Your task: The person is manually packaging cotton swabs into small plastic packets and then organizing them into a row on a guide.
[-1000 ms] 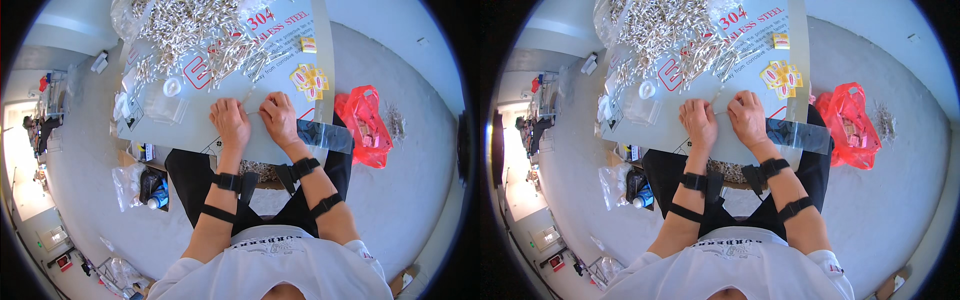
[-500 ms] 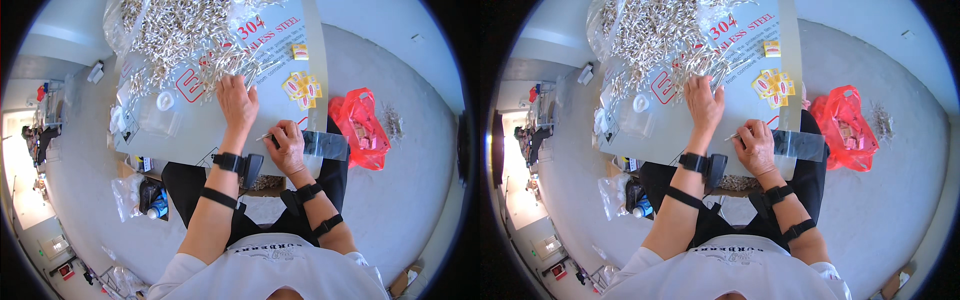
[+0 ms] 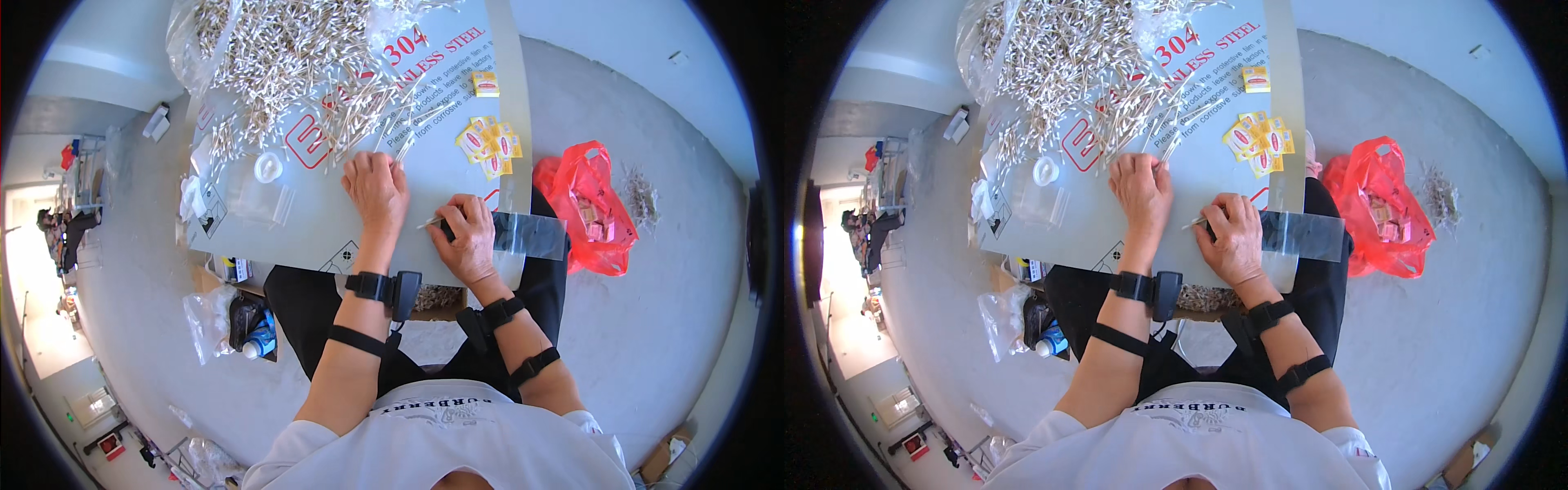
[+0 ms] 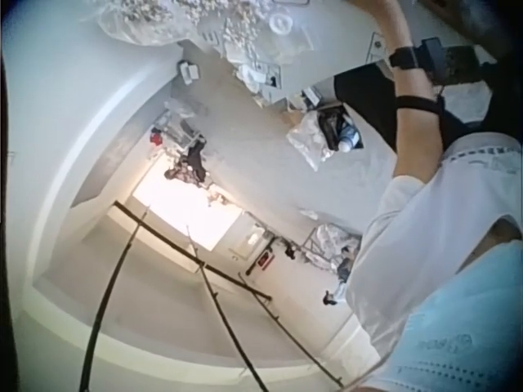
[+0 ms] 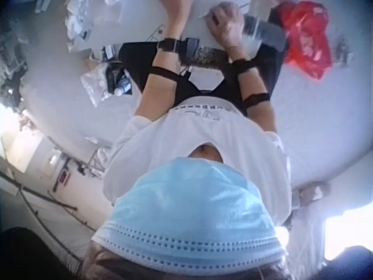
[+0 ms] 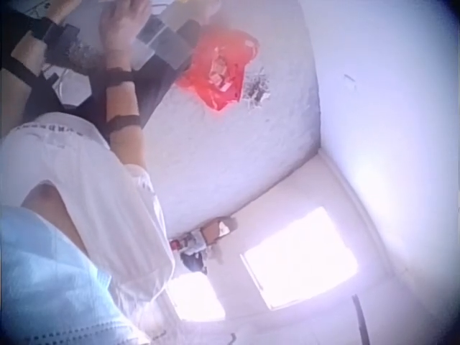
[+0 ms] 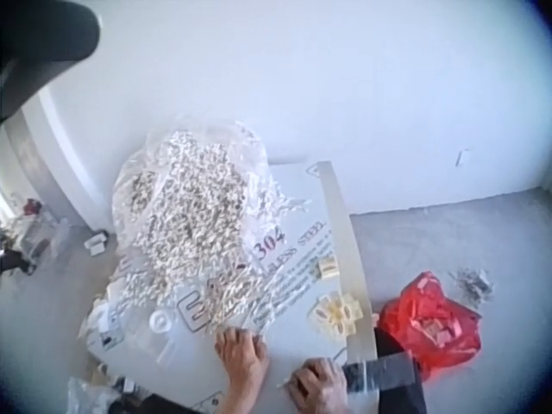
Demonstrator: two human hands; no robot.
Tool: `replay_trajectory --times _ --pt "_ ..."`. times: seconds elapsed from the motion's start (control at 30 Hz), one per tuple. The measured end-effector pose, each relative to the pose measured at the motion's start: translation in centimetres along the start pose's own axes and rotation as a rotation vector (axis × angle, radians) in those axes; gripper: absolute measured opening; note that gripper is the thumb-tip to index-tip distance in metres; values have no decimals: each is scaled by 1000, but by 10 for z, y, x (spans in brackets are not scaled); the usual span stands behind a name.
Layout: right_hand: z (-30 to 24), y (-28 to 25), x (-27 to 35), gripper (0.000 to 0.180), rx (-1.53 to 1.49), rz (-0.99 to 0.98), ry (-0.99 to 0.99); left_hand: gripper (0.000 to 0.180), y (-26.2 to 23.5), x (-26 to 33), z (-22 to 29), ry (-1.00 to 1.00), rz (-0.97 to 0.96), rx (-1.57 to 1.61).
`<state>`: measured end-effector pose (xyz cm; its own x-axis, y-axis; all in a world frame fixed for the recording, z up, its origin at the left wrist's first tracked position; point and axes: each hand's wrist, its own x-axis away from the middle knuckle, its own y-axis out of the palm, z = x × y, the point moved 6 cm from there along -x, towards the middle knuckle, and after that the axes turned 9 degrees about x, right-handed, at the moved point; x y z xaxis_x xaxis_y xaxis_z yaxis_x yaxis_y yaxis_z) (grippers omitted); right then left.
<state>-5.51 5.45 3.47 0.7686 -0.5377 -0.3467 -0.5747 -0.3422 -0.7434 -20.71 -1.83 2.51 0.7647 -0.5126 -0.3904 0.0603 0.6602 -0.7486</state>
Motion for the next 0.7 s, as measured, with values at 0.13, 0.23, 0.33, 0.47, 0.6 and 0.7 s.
replay_trajectory --times 0.13,0.23,0.33,0.47,0.6,0.7 --pt "-4 -2 -1 45 71 -28 22 17 -12 27 8 74 -23 43" --pt "-4 -1 -3 55 128 -36 0 18 -13 39 21 170 -136 171" --pt "-7 1 -3 58 143 -75 -28 23 -10 23 18 143 -108 191" --pt "-5 1 -2 57 129 -99 -13 26 4 -30 34 204 21 124" --pt "-4 7 -2 57 172 -111 -34 22 26 -68 47 279 26 39" --pt "-8 10 -4 56 182 -120 -43 19 35 -68 37 287 -52 -46"
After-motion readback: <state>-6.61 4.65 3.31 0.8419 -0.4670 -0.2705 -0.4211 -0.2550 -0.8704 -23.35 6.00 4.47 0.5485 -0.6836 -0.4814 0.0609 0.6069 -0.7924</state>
